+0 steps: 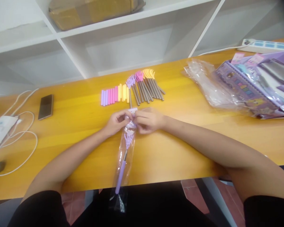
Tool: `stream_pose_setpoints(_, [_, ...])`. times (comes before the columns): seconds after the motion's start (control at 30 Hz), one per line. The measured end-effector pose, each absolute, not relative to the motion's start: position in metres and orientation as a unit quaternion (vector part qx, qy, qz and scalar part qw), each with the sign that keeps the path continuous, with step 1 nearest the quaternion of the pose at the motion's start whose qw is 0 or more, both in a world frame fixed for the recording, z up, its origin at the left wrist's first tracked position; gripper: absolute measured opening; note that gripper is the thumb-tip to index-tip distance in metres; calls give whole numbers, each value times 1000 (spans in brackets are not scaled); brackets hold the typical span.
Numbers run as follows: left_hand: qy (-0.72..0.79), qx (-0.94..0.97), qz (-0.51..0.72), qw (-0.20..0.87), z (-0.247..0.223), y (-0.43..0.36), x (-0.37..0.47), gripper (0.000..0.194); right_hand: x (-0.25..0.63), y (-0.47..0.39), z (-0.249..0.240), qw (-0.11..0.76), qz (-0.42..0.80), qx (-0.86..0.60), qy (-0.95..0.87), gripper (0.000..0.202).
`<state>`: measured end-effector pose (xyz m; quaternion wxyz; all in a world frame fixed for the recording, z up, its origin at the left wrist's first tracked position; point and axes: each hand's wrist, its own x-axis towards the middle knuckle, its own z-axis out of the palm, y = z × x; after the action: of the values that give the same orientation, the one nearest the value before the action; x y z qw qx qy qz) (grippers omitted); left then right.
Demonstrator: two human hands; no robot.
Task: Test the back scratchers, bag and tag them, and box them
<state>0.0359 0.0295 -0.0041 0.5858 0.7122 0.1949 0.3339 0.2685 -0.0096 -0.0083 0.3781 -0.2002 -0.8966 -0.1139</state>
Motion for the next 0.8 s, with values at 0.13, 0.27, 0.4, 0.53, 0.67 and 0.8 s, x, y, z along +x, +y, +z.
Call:
stream_pose_setpoints(0.13, [178, 674, 336, 633, -6, 31, 35, 25, 268, -10, -9, 355, -117, -198, -906, 7])
stream_pose_setpoints(0.27, [195, 663, 340, 637, -7, 31, 37, 29, 268, -9, -8, 378, -102, -198, -898, 7])
stream_pose_setpoints(0.4, [207, 710, 345, 578, -7, 28, 39, 15, 270, -6, -8, 435, -72, -230, -868, 10])
stream_pose_setpoints(0.53, [201, 710, 351, 577, -11, 26, 39, 17, 272, -4, -9, 431, 1, -299, -851, 20])
stream_pose_setpoints(0.67, [199, 702, 356, 583, -16, 25, 39, 24, 270, -3, -10, 390, 28, -295, -872, 17])
stream_pose_setpoints(0.8, [195, 703, 363, 579, -17, 25, 40, 24, 269, -2, -14, 355, 17, -270, -895, 15])
